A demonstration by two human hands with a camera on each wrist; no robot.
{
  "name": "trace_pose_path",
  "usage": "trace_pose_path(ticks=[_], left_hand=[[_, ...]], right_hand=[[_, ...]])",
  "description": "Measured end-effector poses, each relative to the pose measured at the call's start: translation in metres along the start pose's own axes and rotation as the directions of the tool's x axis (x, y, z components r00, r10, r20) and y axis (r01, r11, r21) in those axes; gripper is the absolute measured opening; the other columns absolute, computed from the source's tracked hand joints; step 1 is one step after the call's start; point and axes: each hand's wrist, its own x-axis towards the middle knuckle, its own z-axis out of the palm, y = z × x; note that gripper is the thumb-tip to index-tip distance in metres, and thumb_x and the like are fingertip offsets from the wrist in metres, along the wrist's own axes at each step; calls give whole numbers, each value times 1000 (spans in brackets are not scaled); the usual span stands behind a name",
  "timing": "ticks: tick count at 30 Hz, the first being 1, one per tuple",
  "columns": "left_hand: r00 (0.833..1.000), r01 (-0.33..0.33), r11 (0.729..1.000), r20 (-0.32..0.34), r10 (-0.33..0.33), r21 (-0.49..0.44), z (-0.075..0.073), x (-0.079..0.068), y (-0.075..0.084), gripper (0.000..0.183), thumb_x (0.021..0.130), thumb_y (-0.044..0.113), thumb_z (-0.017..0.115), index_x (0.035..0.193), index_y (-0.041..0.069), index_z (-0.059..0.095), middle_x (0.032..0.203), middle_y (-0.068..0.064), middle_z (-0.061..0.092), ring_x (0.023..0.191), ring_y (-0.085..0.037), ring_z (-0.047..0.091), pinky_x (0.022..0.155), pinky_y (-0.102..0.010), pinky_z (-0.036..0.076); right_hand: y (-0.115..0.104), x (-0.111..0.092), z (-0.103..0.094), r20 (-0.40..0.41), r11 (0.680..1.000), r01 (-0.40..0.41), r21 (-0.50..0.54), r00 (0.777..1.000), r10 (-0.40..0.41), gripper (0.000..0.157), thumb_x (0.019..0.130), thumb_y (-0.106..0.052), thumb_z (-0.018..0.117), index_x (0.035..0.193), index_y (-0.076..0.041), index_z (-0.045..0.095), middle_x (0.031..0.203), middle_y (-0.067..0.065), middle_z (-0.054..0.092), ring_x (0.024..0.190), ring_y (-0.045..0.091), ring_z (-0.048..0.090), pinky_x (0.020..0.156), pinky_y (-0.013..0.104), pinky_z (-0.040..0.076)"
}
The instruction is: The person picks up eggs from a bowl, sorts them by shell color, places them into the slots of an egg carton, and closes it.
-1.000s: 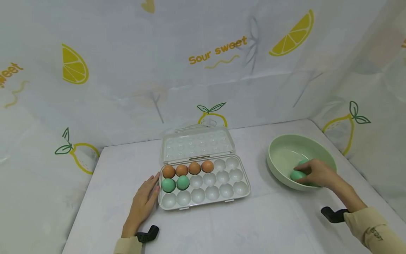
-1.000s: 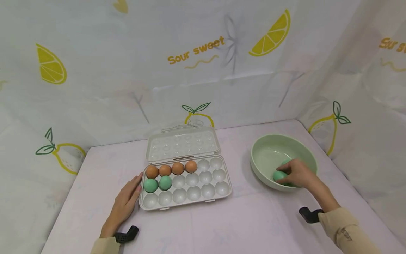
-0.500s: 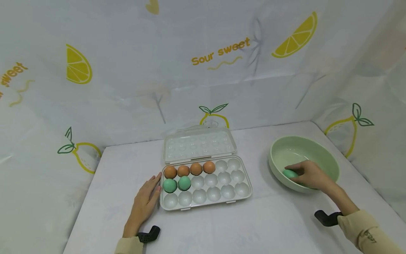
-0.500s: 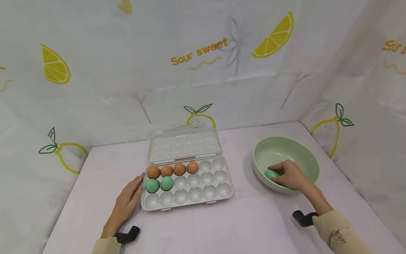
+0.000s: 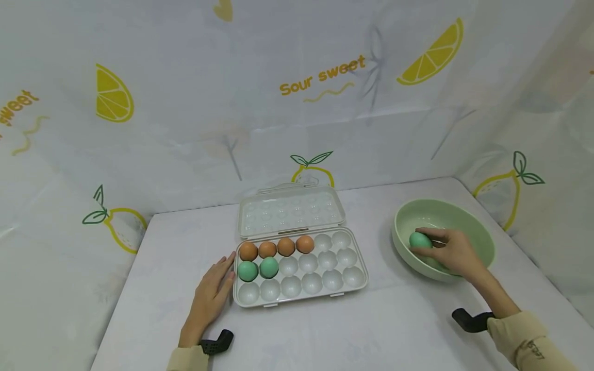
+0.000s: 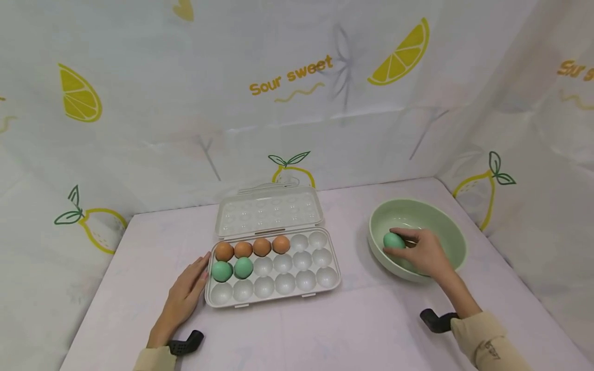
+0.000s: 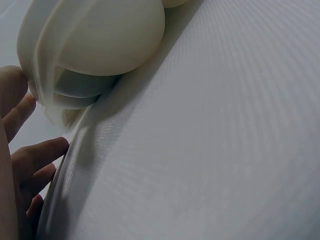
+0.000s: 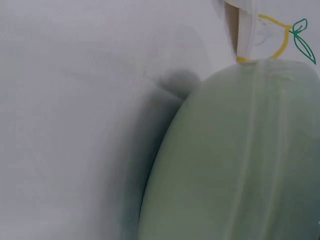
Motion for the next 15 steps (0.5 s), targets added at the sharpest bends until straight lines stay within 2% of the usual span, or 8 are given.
trace_pose_path(ticks=[3, 5, 7, 15], left_hand=[[1000, 2, 1000, 4, -2, -4, 0, 0, 0, 48, 105, 21, 55, 152, 12, 51, 151, -12, 58, 141, -39, 52, 119, -54, 33], [1000, -2, 1000, 4, 2, -4, 0, 0, 0, 48, 105, 20, 55, 151, 12, 51, 151, -12, 58, 141, -39, 52, 119, -54, 33], [1000, -2, 1000, 3, 2, -6, 0, 0, -1, 48, 104, 20, 55, 151, 12, 51, 151, -12, 58, 141, -39, 52, 119, -54, 33], [1000, -3, 1000, 1, 3, -3, 0, 0, -1, 48, 105, 20, 55, 151, 12, 51, 151, -12, 58, 141, -39, 52, 119, -54, 33]], right_hand=[[-5, 0, 3, -69, 995, -13, 101, 997, 20, 50, 81, -10, 87, 123, 9, 69, 110, -24, 72, 96, -25, 57, 78, 3, 55], [-8, 1, 6, -112, 988, -8, 156, 993, 26, 50, 81, -8, 86, 124, 12, 68, 106, -38, 64, 99, -25, 58, 81, 3, 55], [-12, 1, 9, -150, 982, 3, 190, 988, 27, 50, 81, -6, 86, 123, 14, 67, 104, -40, 63, 100, -24, 59, 82, 2, 54], [-30, 5, 19, -265, 961, 90, 260, 964, -19, 47, 79, 5, 84, 121, 16, 67, 109, -35, 67, 103, -18, 63, 85, 5, 55]])
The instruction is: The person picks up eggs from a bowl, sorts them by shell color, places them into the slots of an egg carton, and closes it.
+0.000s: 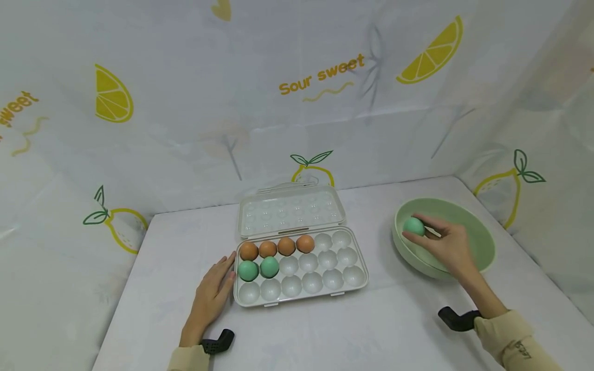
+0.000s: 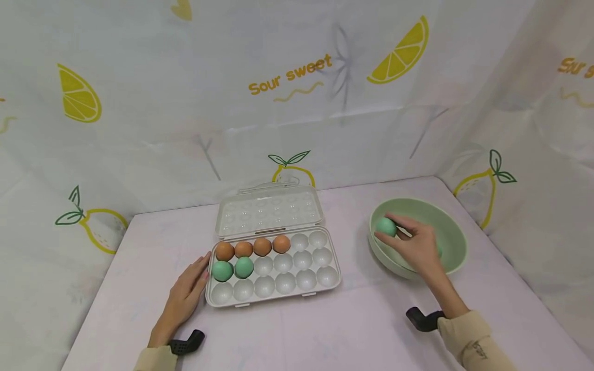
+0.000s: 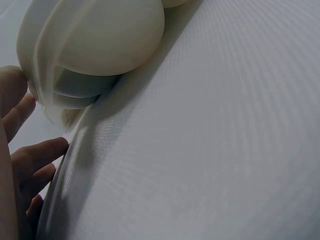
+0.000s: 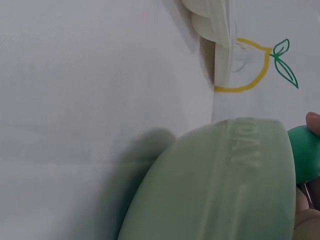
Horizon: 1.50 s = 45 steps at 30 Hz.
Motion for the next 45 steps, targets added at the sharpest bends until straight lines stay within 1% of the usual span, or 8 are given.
trace_pose_path(ticks=[5, 10, 15, 22, 25, 32, 35, 45], left_hand=[[1000, -2, 1000, 2, 2, 2, 0, 1, 0, 48, 105, 21, 55, 152, 12, 51, 150, -12, 58, 141, -38, 52, 119, -54, 33], [1000, 2, 1000, 8, -2, 6, 1, 2, 0, 48, 105, 22, 54, 152, 13, 50, 151, -12, 58, 142, -38, 52, 119, -51, 32], [1000, 3, 1000, 5, -3, 12, 1, 3, 0, 48, 105, 22, 54, 152, 13, 50, 151, -12, 58, 141, -38, 52, 120, -51, 33], [1000, -8, 1000, -5, 8, 10, 0, 1, -2, 48, 105, 20, 54, 152, 13, 50, 150, -14, 58, 141, -41, 52, 120, -56, 35], [1000, -5, 1000, -4, 5, 9, 0, 1, -2, 48, 105, 20, 54, 152, 13, 50, 150, -13, 58, 141, -40, 52, 119, -55, 34], [1000, -6, 1000, -11, 6, 12, 0, 1, -2, 48, 105, 20, 55, 152, 13, 51, 150, -12, 59, 140, -39, 53, 119, -52, 33], [1000, -3, 1000, -8, 3, 11, 1, 1, -2, 48, 105, 21, 55, 152, 13, 51, 150, -12, 59, 141, -38, 53, 119, -52, 33], [1000, -4, 1000, -9, 4, 10, 0, 0, -1, 48, 104, 21, 56, 152, 13, 51, 150, -12, 58, 141, -38, 53, 120, -53, 33]], right_hand=[[-7, 1, 13, -37, 997, 44, 56, 998, -41, 45, 77, 10, 83, 120, 13, 69, 112, -26, 72, 107, -13, 65, 87, 8, 56], [-12, 1, 27, -6, 995, 53, 90, 999, -52, 45, 77, 9, 83, 121, 3, 73, 118, -10, 74, 109, -9, 65, 90, 9, 56], [-15, -1, 42, 38, 994, 27, 104, 999, -31, 46, 78, 6, 84, 122, 8, 71, 116, -18, 73, 109, -12, 64, 91, 9, 55], [-16, -1, 69, 92, 980, 70, 188, 992, -89, 44, 76, 12, 82, 118, 12, 70, 111, -24, 71, 107, -11, 67, 91, 12, 57], [-21, -2, 82, 110, 974, 72, 216, 989, -98, 45, 75, 12, 83, 118, 12, 70, 113, -16, 73, 108, -9, 67, 93, 13, 57], [-34, -5, 111, 169, 964, 76, 254, 978, -122, 46, 75, 10, 84, 119, 12, 69, 120, 21, 73, 110, -7, 66, 95, 15, 57], [-41, -6, 122, 193, 961, 73, 267, 973, -128, 47, 75, 8, 85, 120, 12, 69, 121, 31, 69, 109, -7, 66, 95, 15, 57], [-56, -9, 153, 259, 935, 55, 350, 954, -153, 47, 76, 9, 84, 119, 14, 69, 123, 35, 67, 111, -5, 66, 96, 18, 58]])
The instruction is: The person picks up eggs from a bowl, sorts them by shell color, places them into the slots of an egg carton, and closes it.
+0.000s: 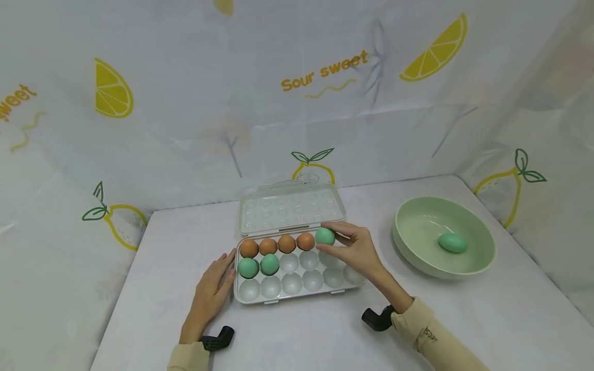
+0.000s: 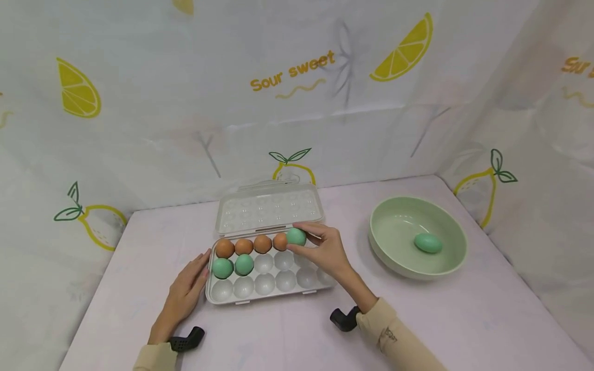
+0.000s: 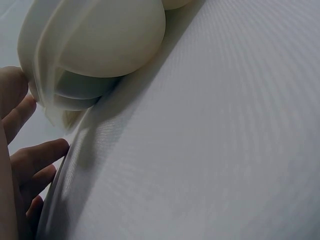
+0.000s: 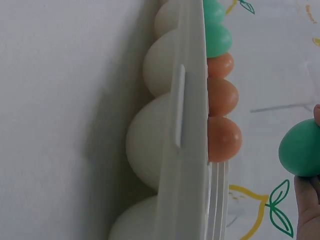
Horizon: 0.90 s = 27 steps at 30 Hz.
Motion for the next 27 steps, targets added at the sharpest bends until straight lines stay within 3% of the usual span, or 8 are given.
trace_pose_path(ticks=[9, 16, 23, 27], left_hand=[[1000, 21, 1000, 15, -21, -4, -1, 0, 0, 48, 105, 22, 55, 152, 14, 50, 151, -11, 58, 142, -37, 52, 121, -51, 32], [999, 32, 999, 18, -32, -6, 1, 0, 0, 48, 105, 24, 56, 152, 16, 51, 151, -10, 57, 142, -36, 52, 120, -51, 32], [999, 33, 999, 21, -33, -11, 0, 0, 0, 48, 105, 23, 56, 152, 16, 50, 151, -11, 57, 143, -37, 51, 121, -53, 33], [999, 41, 999, 31, -41, -11, -1, 1, -1, 49, 105, 25, 55, 153, 16, 50, 152, -11, 56, 143, -37, 50, 122, -53, 33]], right_hand=[[6, -4, 38, 70, 998, -3, 57, 998, -1, 46, 76, 3, 86, 120, 7, 72, 123, 29, 70, 115, -3, 66, 99, 18, 57], [13, -5, 62, 119, 993, -10, 115, 993, -3, 50, 76, 7, 84, 122, 15, 67, 119, 31, 69, 108, -4, 64, 101, 17, 56], [17, -7, 73, 99, 990, -101, 97, 991, 92, 53, 76, 5, 85, 125, 11, 67, 130, 28, 67, 124, 20, 66, 102, 19, 55], [21, -8, 77, 102, 988, -118, 97, 989, 108, 51, 77, 5, 85, 124, 13, 67, 127, 30, 67, 117, 5, 67, 102, 20, 55]])
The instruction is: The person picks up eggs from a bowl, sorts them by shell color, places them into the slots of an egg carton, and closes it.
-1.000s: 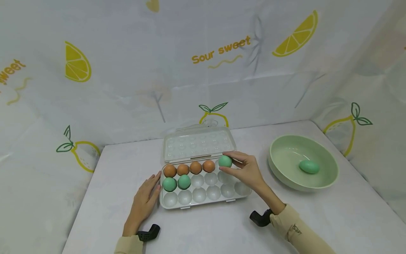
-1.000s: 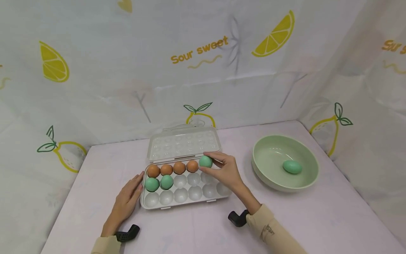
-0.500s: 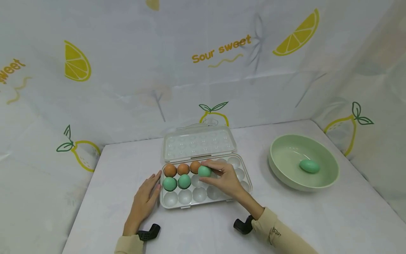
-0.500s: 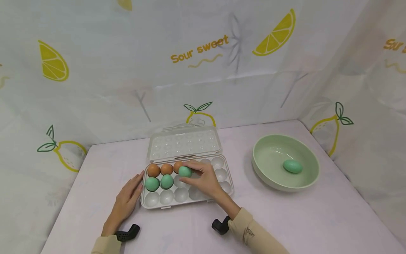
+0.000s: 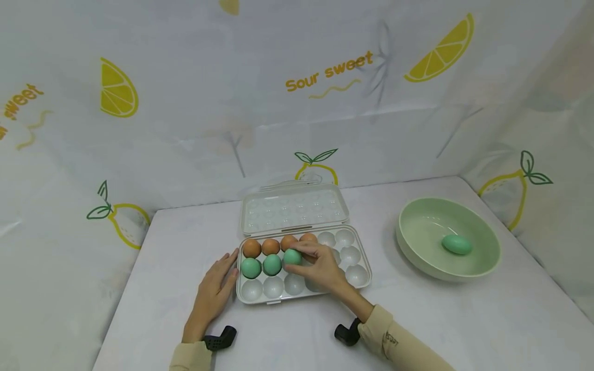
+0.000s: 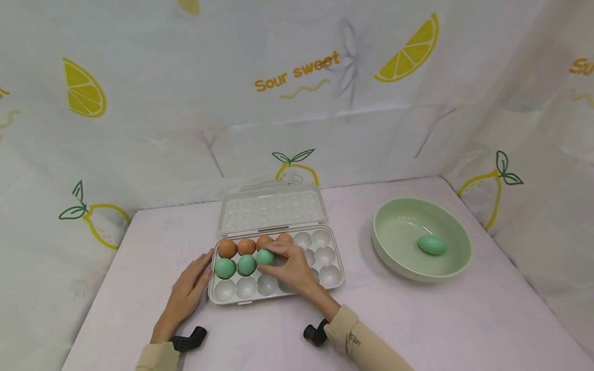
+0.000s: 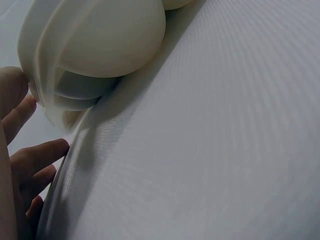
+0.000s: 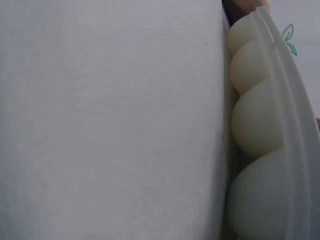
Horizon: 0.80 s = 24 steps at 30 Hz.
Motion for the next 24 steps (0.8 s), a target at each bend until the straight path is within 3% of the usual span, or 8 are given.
trace_pose_path(ticks=[3, 6, 15, 24], left_hand=[[1000, 4, 1000, 8, -4, -3, 0, 1, 0, 49, 105, 25, 55, 153, 15, 50, 153, -11, 56, 144, -37, 50, 123, -53, 33], [1000, 3, 1000, 9, -3, 0, 1, 1, -1, 49, 105, 25, 55, 153, 15, 49, 153, -11, 56, 144, -37, 50, 123, -53, 33], [1000, -5, 1000, -2, 5, 11, 0, 1, 1, 48, 105, 24, 54, 152, 14, 50, 151, -11, 57, 143, -37, 51, 121, -53, 32], [1000, -21, 1000, -22, 21, 23, 0, 0, 1, 48, 105, 24, 55, 152, 16, 51, 150, -10, 59, 141, -37, 53, 119, -51, 34]], right_hand=[[3, -1, 2, 1, 1000, 7, -6, 1000, -7, 50, 77, 5, 85, 122, 15, 67, 123, 31, 67, 111, -7, 62, 103, 21, 55], [6, -1, 2, 3, 999, 13, -29, 1000, -13, 48, 76, 5, 85, 121, 13, 68, 122, 29, 68, 110, -8, 61, 103, 23, 56], [8, 0, 3, 5, 993, 0, -119, 1000, 0, 42, 75, 3, 87, 114, 10, 73, 113, 31, 73, 111, 21, 73, 99, 31, 60], [9, -1, 4, 9, 971, 43, -236, 999, -42, 42, 73, -1, 89, 112, 9, 75, 109, 23, 77, 109, 23, 74, 96, 31, 62]])
